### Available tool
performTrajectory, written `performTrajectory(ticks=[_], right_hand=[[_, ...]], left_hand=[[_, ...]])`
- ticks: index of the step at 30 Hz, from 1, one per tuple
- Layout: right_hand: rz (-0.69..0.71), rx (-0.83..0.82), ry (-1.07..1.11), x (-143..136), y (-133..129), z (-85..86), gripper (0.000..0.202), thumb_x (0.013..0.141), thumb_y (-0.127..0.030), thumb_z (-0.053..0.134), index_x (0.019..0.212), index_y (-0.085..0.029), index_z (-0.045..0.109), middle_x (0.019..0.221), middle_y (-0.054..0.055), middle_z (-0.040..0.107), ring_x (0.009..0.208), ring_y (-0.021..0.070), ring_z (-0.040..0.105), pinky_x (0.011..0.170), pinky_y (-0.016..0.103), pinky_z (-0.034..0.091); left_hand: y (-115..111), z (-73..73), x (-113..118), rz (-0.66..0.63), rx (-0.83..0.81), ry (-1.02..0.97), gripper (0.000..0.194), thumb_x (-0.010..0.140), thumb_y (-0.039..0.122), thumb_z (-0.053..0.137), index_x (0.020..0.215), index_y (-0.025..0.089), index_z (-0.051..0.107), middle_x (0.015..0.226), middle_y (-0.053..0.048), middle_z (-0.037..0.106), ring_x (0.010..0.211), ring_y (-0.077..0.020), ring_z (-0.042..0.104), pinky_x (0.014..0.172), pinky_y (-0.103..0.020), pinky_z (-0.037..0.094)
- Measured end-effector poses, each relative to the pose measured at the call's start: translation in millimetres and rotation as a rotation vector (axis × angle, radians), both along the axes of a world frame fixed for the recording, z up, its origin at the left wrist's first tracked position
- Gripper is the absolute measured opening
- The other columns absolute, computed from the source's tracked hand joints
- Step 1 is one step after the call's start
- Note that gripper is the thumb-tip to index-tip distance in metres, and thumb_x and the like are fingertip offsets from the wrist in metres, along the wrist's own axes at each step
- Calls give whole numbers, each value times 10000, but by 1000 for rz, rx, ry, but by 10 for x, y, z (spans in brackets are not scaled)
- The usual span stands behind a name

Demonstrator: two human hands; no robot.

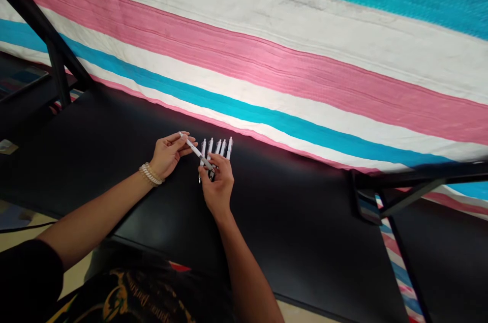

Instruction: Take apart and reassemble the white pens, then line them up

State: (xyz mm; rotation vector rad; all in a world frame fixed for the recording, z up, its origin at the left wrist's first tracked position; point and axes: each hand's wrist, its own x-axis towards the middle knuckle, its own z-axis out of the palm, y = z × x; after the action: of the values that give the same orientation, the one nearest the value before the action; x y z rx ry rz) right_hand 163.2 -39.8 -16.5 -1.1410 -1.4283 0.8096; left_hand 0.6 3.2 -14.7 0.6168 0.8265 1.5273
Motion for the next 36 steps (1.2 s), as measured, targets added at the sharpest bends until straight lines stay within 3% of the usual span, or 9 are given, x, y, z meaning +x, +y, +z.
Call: performTrajectory(ticks=[2,7,9,12,15,17,20,25,36], right_hand=[[13,-78,19,-5,-4,2,326,903,-291,644,1223,-230,656,1058,84,690,889,191,683,735,336,591],[-9,23,-92,4,-12,26,118,896,-270,649,942,-237,753,1013,65,698,915,201,681,824,362,573],[-25,20,-59,0,-11,17,212,866,-268,688,1074,-241,717,1084,72,689,991,210,670,870,370,565],[-1,-78,-20,-12,-14,3,348,915,-301,628,1255,-229,634,1029,75,708,888,192,686,784,355,588],[6,-24,-67,-6,-23,22,189,938,-289,587,1036,-242,741,948,59,706,814,184,682,747,353,591],[-14,62,-106,2,-29,43,146,890,-262,650,991,-261,756,1086,66,680,934,202,674,836,373,582],[15,41,-121,-4,-32,54,380,857,-262,694,1235,-280,660,1212,74,635,975,200,668,851,362,579],[33,50,-281,-12,-34,67,269,953,-265,547,1179,-244,691,894,41,678,741,165,640,706,308,544],[-5,-37,-140,112,-34,105,248,946,-296,570,1145,-251,712,820,17,660,652,139,571,598,273,467]], left_hand=[[-7,-4,5,-6,2,-1,363,746,370,824,964,108,700,945,-119,739,890,-246,734,829,-400,604],[-21,-12,24,-21,19,13,356,757,367,816,979,113,702,950,-116,738,881,-244,735,823,-402,606],[-23,-12,29,-18,18,14,351,761,365,813,979,113,703,944,-115,738,882,-245,735,824,-402,606],[-22,-9,26,-16,13,25,351,759,369,813,973,114,703,940,-111,738,875,-239,735,825,-396,606],[-20,-4,18,-17,7,34,355,754,370,816,973,115,702,945,-111,738,880,-238,734,819,-389,607],[-20,-1,17,-12,-2,31,357,751,366,819,975,114,700,947,-112,738,878,-237,734,820,-390,606],[-25,2,24,-8,-7,29,362,745,366,825,970,112,698,946,-114,738,871,-235,734,829,-398,604],[-19,-4,26,2,-13,34,355,753,363,819,972,113,696,946,-116,740,874,-231,735,829,-389,603],[112,-57,-177,130,-103,-100,135,835,238,740,896,121,714,983,-101,745,958,-193,722,888,-310,593]])
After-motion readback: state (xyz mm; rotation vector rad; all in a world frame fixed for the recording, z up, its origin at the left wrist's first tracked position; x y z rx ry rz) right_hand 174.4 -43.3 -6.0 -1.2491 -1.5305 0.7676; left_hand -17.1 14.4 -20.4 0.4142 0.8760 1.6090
